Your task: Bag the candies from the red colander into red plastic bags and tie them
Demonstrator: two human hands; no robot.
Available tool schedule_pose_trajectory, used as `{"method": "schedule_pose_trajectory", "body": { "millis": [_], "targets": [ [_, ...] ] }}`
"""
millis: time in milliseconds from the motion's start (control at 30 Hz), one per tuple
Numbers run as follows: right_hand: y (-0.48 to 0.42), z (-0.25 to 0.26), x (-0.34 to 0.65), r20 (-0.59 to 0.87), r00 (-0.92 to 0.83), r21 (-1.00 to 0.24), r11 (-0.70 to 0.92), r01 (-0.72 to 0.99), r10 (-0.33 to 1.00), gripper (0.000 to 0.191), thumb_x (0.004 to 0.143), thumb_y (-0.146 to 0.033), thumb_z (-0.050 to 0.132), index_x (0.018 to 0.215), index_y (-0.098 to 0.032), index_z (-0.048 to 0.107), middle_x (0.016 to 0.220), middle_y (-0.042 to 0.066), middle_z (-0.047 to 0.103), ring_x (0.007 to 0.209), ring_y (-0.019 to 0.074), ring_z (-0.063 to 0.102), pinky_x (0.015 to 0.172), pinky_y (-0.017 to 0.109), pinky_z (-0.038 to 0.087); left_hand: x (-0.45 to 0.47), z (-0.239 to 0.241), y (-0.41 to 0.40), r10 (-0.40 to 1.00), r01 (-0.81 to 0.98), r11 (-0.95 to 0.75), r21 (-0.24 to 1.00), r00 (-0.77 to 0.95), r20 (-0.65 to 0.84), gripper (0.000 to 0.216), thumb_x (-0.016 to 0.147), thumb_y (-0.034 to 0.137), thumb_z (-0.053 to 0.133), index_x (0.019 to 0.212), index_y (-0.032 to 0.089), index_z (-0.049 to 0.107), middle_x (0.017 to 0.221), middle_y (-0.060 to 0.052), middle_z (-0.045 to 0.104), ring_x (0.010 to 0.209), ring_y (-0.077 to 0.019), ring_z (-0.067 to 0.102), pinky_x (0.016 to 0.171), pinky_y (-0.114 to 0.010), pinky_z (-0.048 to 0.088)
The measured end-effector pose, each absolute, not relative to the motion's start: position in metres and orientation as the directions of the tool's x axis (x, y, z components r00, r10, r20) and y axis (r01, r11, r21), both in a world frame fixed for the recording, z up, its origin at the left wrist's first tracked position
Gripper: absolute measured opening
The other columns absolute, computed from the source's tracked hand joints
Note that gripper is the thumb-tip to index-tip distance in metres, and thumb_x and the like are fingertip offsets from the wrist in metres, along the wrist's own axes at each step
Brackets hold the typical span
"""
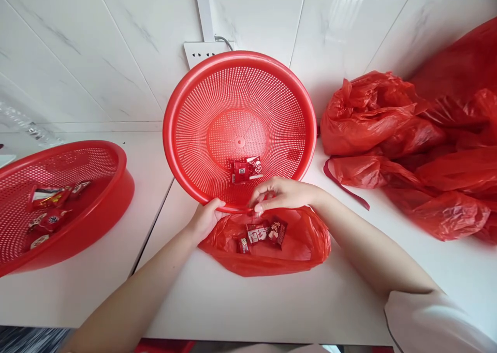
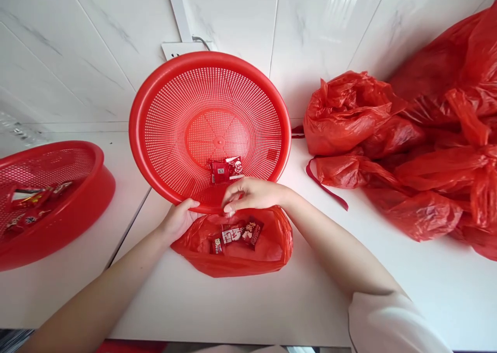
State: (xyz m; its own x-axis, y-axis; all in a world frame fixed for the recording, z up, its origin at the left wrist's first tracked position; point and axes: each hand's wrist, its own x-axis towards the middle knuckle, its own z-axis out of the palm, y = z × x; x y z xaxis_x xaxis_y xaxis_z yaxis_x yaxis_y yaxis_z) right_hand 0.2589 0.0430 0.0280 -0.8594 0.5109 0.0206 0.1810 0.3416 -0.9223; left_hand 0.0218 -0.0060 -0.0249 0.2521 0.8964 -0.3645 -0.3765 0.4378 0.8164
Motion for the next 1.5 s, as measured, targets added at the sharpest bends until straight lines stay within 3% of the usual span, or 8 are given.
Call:
{"method": "schedule_pose_trajectory", "body": {
  "millis": [233,500,633,800,900,967,1200,1500],
  "targets": [
    [0.058,0.002,0.260,0.327,-0.627,-0.548,0.682,0.484,0.707,0.028,0.091,-0.027,0.054,0.116,-0.016,0.061,0.119,0.011,0.064,0.111,0.0218,0.059,0.098,0.040,0.046,0.020,-0.025,-0.007,0.926,-0.362,0.369,0.856,0.222,-0.305,0.029,0.071,0.016,0.058,0.097,0.009,0.068,0.099,-0.012,0.073,0.103,-0.0330,0.066,0.092,-0.049,0.051],
    [0.069,-0.021,0.259,0.416,-0.533,-0.229,0.652,0.723,0.737,0.047,0.096,-0.024,0.040,0.142,-0.015,0.040,0.154,0.013,0.031,0.136,0.0290,0.033,0.109,0.049,0.035,0.023,-0.023,-0.009,0.926,-0.361,0.368,0.857,0.224,-0.303,0.029,0.071,0.015,0.058,0.098,0.010,0.068,0.100,-0.012,0.073,0.104,-0.0325,0.066,0.094,-0.049,0.050],
    [0.071,-0.023,0.261,0.342,-0.550,-0.148,0.622,0.769,0.762,0.056,0.095,-0.016,0.035,0.150,-0.018,0.025,0.144,0.015,0.044,0.131,0.0305,0.038,0.103,0.054,0.036,0.023,-0.026,-0.009,0.919,-0.348,0.382,0.856,0.235,-0.315,0.031,0.070,0.015,0.060,0.100,0.012,0.068,0.099,-0.010,0.073,0.103,-0.0323,0.066,0.093,-0.048,0.051],
    [0.072,-0.019,0.266,0.268,-0.516,-0.067,0.550,0.832,0.813,0.035,0.086,-0.026,0.056,0.119,-0.016,0.060,0.115,0.017,0.055,0.107,0.0325,0.050,0.086,0.046,0.045,0.024,-0.027,-0.011,0.921,-0.325,0.384,0.864,0.203,-0.333,0.028,0.070,0.015,0.062,0.097,0.013,0.068,0.094,-0.009,0.074,0.102,-0.0329,0.066,0.090,-0.048,0.052],
    [0.073,-0.013,0.270,0.310,-0.556,-0.040,0.595,0.803,0.771,0.021,0.081,-0.028,0.064,0.098,-0.017,0.063,0.119,0.017,0.053,0.110,0.0328,0.048,0.088,0.045,0.042,0.024,-0.028,-0.011,0.917,-0.315,0.391,0.865,0.210,-0.339,0.024,0.070,0.016,0.062,0.093,0.013,0.068,0.094,-0.009,0.074,0.103,-0.0331,0.066,0.090,-0.048,0.052],
    [0.074,-0.009,0.273,0.298,-0.568,-0.108,0.618,0.779,0.768,0.020,0.080,-0.030,0.066,0.094,-0.017,0.060,0.110,0.014,0.059,0.100,0.0284,0.054,0.083,0.040,0.043,0.023,-0.028,-0.011,0.918,-0.321,0.387,0.865,0.225,-0.327,0.023,0.071,0.016,0.061,0.092,0.013,0.068,0.097,-0.010,0.073,0.103,-0.0328,0.066,0.091,-0.048,0.052],
    [0.075,-0.003,0.269,0.230,-0.340,-0.782,0.381,0.493,0.912,0.041,0.084,-0.056,0.059,0.089,-0.015,0.063,0.056,-0.004,0.052,0.048,0.0083,0.043,0.048,0.022,0.031,0.024,-0.023,-0.009,0.930,-0.347,0.358,0.867,0.211,-0.300,0.029,0.069,0.014,0.059,0.096,0.012,0.069,0.099,-0.010,0.073,0.104,-0.0322,0.066,0.093,-0.048,0.051],
    [0.065,0.005,0.266,0.014,-0.464,-0.979,0.107,0.175,0.886,0.086,0.070,-0.048,0.076,0.141,-0.014,0.041,0.053,-0.005,0.059,0.038,0.0081,0.046,0.036,0.019,0.030,0.025,-0.023,-0.009,0.931,-0.351,0.355,0.866,0.216,-0.294,0.027,0.070,0.014,0.059,0.096,0.012,0.068,0.100,-0.009,0.072,0.105,-0.0311,0.065,0.092,-0.047,0.051]
  ]
}}
